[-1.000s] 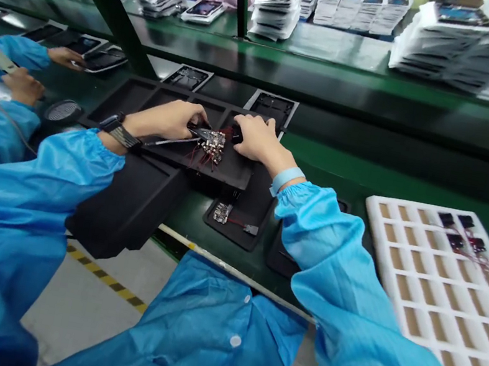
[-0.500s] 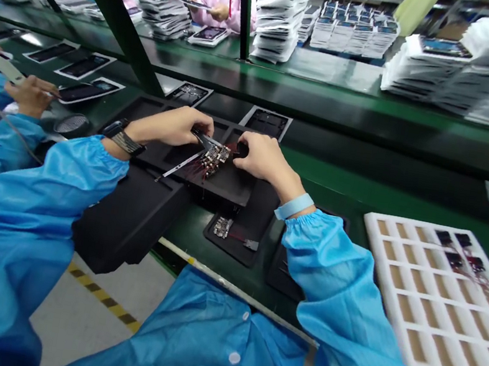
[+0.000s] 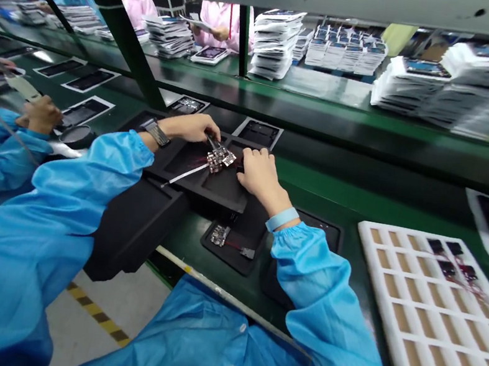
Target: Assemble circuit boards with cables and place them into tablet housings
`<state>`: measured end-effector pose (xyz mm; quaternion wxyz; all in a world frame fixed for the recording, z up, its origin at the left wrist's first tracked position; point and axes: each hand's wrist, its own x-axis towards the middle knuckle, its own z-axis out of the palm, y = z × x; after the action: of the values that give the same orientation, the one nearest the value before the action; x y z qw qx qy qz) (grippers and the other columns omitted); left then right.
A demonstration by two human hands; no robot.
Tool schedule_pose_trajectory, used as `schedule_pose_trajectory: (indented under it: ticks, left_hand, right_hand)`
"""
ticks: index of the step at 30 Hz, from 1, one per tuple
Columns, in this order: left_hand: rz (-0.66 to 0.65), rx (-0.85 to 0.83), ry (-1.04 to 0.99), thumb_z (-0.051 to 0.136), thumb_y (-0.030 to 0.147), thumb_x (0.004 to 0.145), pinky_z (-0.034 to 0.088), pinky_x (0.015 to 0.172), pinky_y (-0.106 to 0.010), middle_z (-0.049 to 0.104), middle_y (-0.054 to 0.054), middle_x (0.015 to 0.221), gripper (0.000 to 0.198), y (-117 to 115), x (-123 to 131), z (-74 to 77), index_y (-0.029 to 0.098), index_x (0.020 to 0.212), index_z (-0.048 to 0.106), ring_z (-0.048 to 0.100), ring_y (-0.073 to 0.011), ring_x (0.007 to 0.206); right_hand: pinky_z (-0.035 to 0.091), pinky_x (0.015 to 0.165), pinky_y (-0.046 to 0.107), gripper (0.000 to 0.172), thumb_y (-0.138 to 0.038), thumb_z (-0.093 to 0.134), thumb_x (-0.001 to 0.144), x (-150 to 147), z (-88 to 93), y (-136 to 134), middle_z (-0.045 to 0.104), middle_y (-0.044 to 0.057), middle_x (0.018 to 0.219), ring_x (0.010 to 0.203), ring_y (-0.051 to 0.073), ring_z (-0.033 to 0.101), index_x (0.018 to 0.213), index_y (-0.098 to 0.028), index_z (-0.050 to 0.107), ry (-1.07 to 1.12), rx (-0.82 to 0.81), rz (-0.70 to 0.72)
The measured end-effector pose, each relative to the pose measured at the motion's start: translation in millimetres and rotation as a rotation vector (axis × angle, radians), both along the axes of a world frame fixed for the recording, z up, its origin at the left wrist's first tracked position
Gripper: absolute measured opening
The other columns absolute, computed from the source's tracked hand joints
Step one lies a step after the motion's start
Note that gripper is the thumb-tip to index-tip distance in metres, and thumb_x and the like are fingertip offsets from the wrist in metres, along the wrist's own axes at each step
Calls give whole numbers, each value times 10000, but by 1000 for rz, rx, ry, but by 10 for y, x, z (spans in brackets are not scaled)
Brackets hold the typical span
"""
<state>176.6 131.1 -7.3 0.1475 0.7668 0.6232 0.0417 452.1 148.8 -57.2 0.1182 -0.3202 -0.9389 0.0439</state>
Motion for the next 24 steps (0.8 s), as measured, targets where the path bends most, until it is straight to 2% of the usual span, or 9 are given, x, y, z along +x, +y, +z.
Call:
schedule_pose_trajectory:
  ticks: [2, 5, 8, 11, 13, 15, 19, 21, 24]
  left_hand:
    - [-30, 22, 49, 606, 135, 657, 553, 977, -280, 821, -60, 1159, 618, -107, -55, 14, 193, 1239, 805, 736, -236, 1054]
    - [-69, 25, 55, 641, 131, 677, 480, 1177, -366, 705, -95, 1457, 789, -348, -108, 77, 211, 1461, 678, 646, -282, 1327]
    - [-121, 98, -58, 667, 206, 818, 389, 1277, -419, 615, -97, 1570, 696, -522, -15, 97, 230, 1513, 625, 558, -275, 1446]
    - [-100, 212, -99, 659, 340, 950, 381, 1278, -470, 644, -126, 1518, 491, -525, 227, 21, 208, 1421, 696, 559, -298, 1434]
    - [-74, 232, -61, 669, 374, 968, 398, 1257, -500, 668, -151, 1477, 411, -441, 394, -56, 185, 1322, 758, 564, -328, 1421]
    - [-78, 206, -33, 694, 337, 951, 429, 1222, -485, 707, -161, 1409, 320, -330, 512, -113, 165, 1193, 810, 601, -334, 1374]
    - [-106, 168, -79, 700, 180, 879, 529, 1030, -363, 803, -117, 1101, 155, -184, 566, -112, 152, 959, 830, 729, -261, 1074]
    - [-94, 174, -103, 691, 147, 850, 540, 925, -329, 810, -89, 987, 141, -182, 546, -74, 156, 901, 823, 735, -230, 933]
    - [-78, 185, -105, 693, 141, 823, 528, 833, -305, 806, -70, 899, 124, -233, 532, -24, 159, 848, 813, 717, -208, 832]
  right_hand:
    - [503, 973, 550, 430, -219, 774, 887, 38, -47, -33, 702, 234, 1272, 1200, 420, 591, 1275, -127, 611, 58, 9, -21]
    - [503, 948, 537, 285, -238, 755, 914, 108, -109, -59, 682, 208, 1211, 1145, 404, 583, 1151, -163, 616, 123, 0, -28]
    - [487, 960, 534, 128, -233, 726, 935, 147, -147, -75, 670, 177, 1161, 1151, 397, 563, 1020, -200, 636, 150, -13, -1]
    - [480, 961, 525, 60, -223, 714, 937, 153, -161, -82, 671, 156, 1144, 1149, 383, 554, 965, -217, 661, 217, -43, 5]
    - [480, 968, 522, 28, -220, 705, 937, 148, -160, -84, 682, 151, 1148, 1156, 378, 551, 951, -219, 680, 279, -68, -7]
    - [483, 981, 515, 7, -214, 691, 938, 149, -156, -87, 700, 148, 1142, 1161, 370, 559, 943, -217, 695, 326, -95, -12]
    - [496, 979, 490, 45, -221, 655, 943, 184, -143, -98, 741, 126, 1092, 1092, 338, 616, 958, -218, 697, 372, -149, -32]
    - [504, 949, 469, 71, -231, 626, 955, 215, -132, -103, 763, 115, 1072, 1035, 319, 650, 990, -224, 688, 396, -186, -59]
    - [511, 888, 424, 72, -239, 602, 965, 246, -104, -99, 779, 102, 1046, 968, 291, 687, 1002, -229, 663, 432, -243, -86]
